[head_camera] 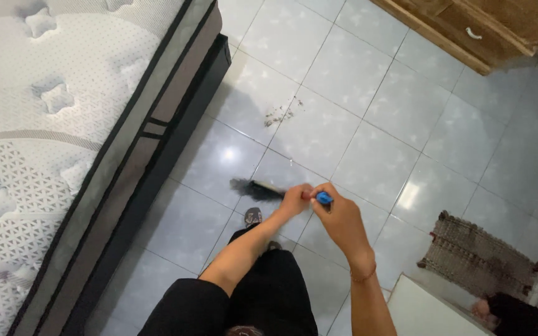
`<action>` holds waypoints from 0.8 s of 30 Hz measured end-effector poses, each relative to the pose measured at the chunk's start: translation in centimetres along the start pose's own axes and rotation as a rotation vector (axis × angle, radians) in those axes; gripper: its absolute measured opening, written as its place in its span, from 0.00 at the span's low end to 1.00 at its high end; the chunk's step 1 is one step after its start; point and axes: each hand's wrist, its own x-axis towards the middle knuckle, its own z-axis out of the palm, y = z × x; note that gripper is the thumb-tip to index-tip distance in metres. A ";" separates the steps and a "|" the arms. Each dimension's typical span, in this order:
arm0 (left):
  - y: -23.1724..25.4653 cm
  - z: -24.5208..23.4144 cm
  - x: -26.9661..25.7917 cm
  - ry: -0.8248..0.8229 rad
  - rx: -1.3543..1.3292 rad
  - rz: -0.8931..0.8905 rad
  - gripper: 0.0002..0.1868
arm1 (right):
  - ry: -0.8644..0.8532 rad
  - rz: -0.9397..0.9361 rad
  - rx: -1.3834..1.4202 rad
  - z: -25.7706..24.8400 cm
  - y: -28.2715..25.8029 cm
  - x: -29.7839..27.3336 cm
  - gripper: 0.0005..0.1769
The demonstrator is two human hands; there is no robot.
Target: The person sweeps a tiled floor with a broom, moving debris into a pile near a bed and a wooden cabinet. The person uses a broom to gather dirt and dust from the floor.
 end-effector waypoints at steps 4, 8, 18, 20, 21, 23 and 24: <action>2.7 -1.5 2.7 0.088 0.023 0.043 0.17 | 0.032 -0.023 0.040 -0.9 -0.6 0.5 0.04; 2.7 -3.7 6.9 0.127 0.047 0.176 0.21 | 0.148 -0.118 0.091 -0.9 -2.0 1.4 0.03; 1.2 -7.2 11.1 0.204 0.140 0.293 0.18 | 0.315 -0.346 0.156 3.0 1.1 3.0 0.05; 3.5 -7.6 9.9 0.258 0.047 0.508 0.15 | 0.390 -0.355 0.140 1.8 0.8 2.5 0.05; 4.9 -7.5 8.4 0.259 0.050 0.506 0.15 | 0.389 -0.356 0.142 0.8 0.2 1.7 0.05; 8.0 -7.5 5.8 0.181 0.087 0.393 0.12 | 0.412 -0.339 0.057 -1.4 -1.0 0.4 0.05; 9.0 -7.4 4.6 0.184 0.088 0.392 0.12 | 0.410 -0.342 0.058 -2.0 -1.1 0.0 0.05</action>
